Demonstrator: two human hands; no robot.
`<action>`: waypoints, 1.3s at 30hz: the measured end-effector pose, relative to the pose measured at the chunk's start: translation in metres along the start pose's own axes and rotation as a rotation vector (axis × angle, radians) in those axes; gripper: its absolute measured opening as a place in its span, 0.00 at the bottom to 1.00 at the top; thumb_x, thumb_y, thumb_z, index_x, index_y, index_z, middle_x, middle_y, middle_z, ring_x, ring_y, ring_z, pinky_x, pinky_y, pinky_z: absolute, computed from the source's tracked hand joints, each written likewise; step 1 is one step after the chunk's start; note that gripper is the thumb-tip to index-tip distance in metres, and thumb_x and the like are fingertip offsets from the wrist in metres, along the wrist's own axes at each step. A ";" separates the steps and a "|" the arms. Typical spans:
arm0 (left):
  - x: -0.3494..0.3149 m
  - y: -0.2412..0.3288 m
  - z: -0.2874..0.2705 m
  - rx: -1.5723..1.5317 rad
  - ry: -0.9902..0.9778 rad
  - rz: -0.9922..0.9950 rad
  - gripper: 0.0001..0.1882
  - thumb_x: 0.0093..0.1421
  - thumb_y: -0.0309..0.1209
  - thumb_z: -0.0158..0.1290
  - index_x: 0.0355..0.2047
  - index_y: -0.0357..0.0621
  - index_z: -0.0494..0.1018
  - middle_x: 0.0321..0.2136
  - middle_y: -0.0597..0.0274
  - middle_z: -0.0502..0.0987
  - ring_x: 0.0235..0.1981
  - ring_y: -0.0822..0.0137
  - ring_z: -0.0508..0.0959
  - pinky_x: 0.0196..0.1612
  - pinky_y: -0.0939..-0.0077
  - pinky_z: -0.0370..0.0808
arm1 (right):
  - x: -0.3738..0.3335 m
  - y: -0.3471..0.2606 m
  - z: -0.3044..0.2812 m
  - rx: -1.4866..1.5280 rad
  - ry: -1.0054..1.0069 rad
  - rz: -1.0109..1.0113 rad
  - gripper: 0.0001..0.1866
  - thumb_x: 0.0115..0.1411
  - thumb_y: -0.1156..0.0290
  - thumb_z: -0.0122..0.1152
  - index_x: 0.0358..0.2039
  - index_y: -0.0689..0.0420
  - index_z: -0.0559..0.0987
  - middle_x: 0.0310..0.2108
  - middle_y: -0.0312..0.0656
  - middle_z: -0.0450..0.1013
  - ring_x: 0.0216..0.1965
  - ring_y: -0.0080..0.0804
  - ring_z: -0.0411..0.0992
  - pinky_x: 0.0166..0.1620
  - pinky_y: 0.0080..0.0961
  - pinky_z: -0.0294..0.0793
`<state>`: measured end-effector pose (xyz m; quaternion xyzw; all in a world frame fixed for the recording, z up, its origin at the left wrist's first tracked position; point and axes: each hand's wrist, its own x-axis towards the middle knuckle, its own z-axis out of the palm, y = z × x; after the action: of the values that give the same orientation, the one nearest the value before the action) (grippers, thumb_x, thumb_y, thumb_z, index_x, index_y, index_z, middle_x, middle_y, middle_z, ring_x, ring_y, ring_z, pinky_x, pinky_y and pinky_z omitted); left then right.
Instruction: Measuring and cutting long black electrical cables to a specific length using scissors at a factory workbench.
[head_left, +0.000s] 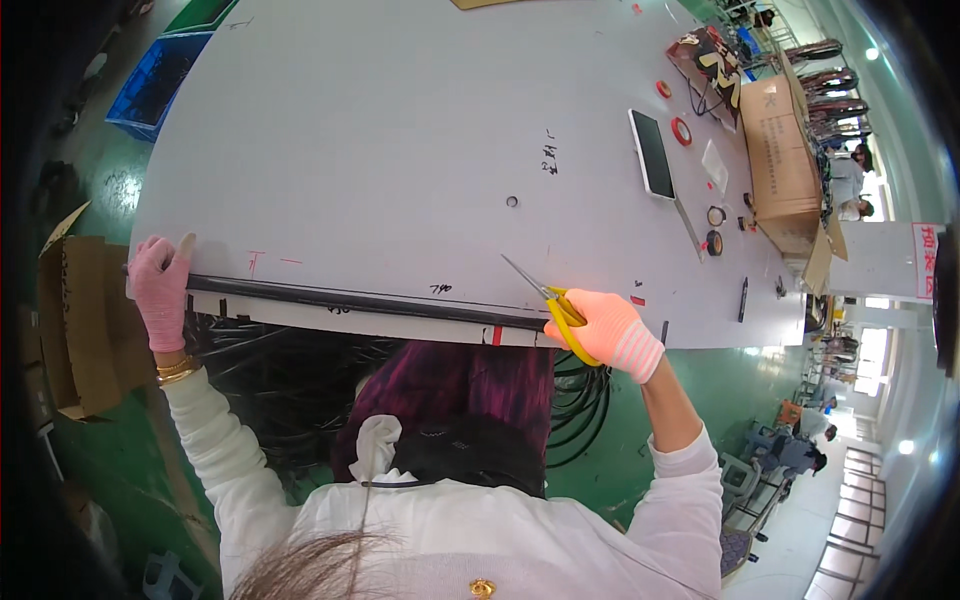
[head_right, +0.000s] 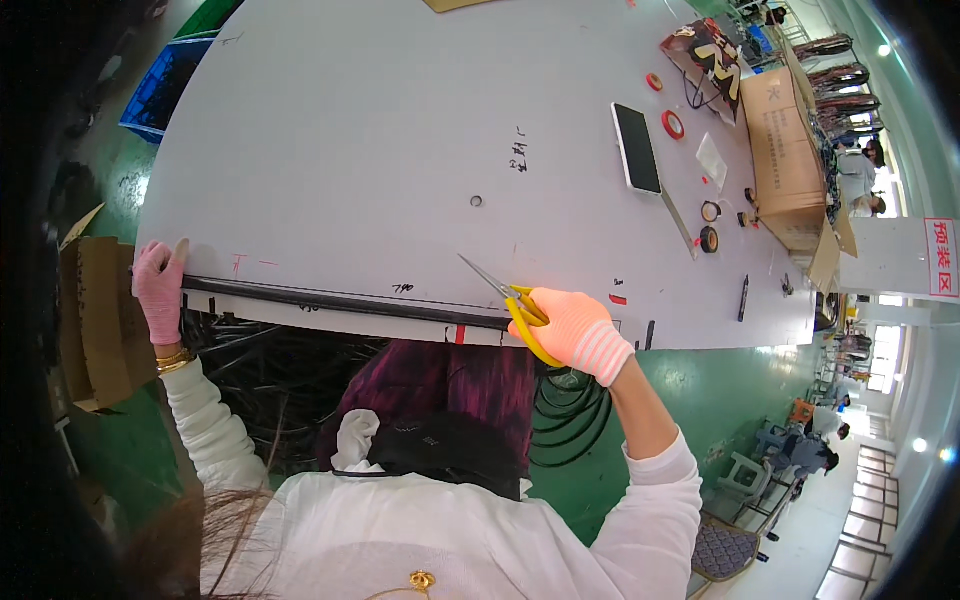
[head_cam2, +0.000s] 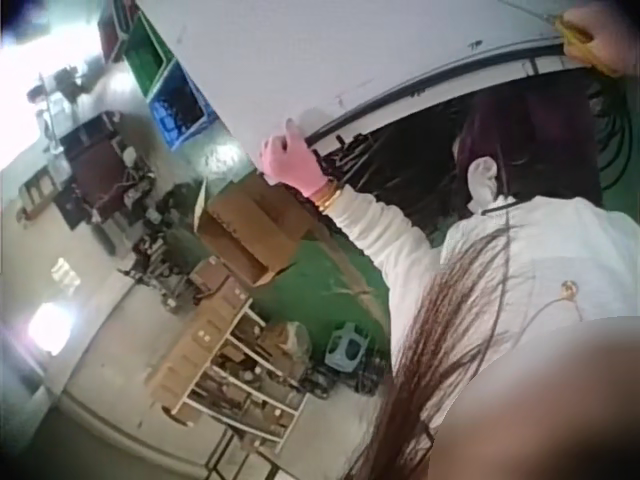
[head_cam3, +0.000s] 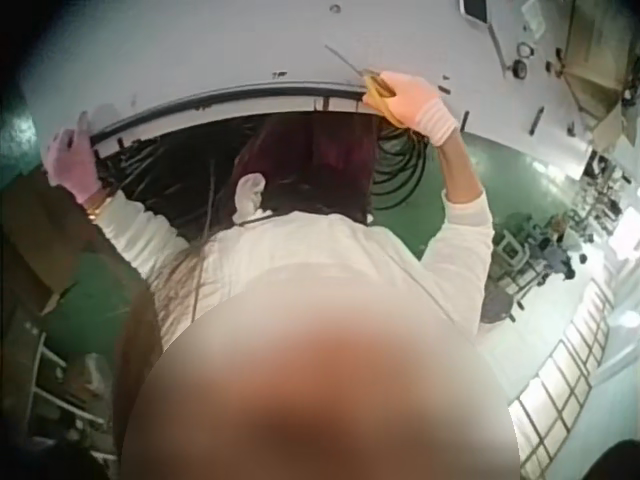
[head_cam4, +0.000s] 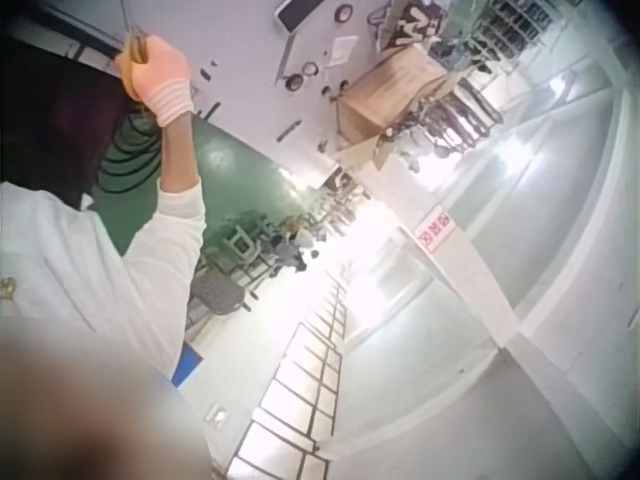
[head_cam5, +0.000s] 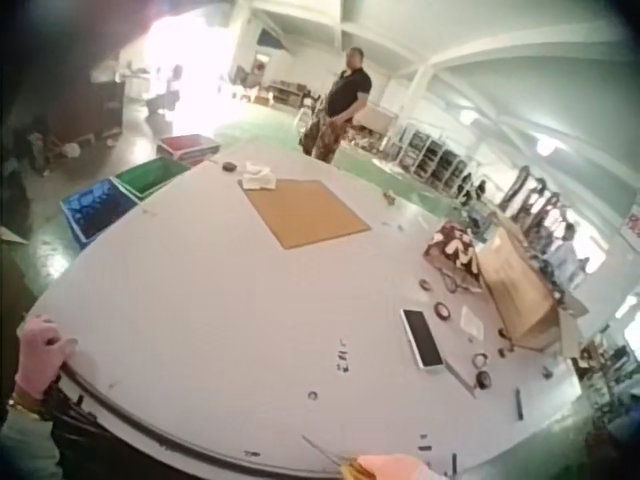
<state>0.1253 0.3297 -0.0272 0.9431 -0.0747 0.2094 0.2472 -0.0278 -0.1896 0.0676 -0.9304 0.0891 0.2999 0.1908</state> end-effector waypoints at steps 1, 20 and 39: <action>0.000 -0.001 0.000 0.002 0.001 -0.002 0.24 0.56 0.28 0.65 0.19 0.37 0.58 0.19 0.60 0.58 0.26 0.61 0.62 0.34 0.64 0.62 | 0.000 -0.002 -0.002 -0.042 -0.010 0.013 0.19 0.62 0.51 0.65 0.35 0.56 0.79 0.28 0.47 0.79 0.31 0.46 0.77 0.37 0.39 0.76; 0.001 0.041 0.007 0.262 -0.110 -0.128 0.14 0.59 0.26 0.58 0.46 0.42 0.75 0.43 0.54 0.77 0.46 0.53 0.76 0.50 0.57 0.71 | 0.012 -0.015 -0.004 -0.273 -0.049 0.125 0.27 0.58 0.40 0.65 0.39 0.54 0.80 0.31 0.47 0.81 0.37 0.50 0.80 0.41 0.41 0.79; -0.084 0.336 0.096 -0.138 -0.563 0.480 0.15 0.48 0.44 0.66 0.32 0.51 0.80 0.33 0.64 0.77 0.40 0.58 0.77 0.47 0.60 0.71 | -0.003 0.011 0.012 -0.060 0.142 -0.079 0.19 0.61 0.51 0.63 0.40 0.54 0.79 0.33 0.46 0.82 0.37 0.49 0.81 0.40 0.42 0.78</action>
<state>0.0021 -0.0060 0.0068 0.9005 -0.3727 -0.0115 0.2236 -0.0393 -0.1948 0.0571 -0.9575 0.0564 0.2279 0.1676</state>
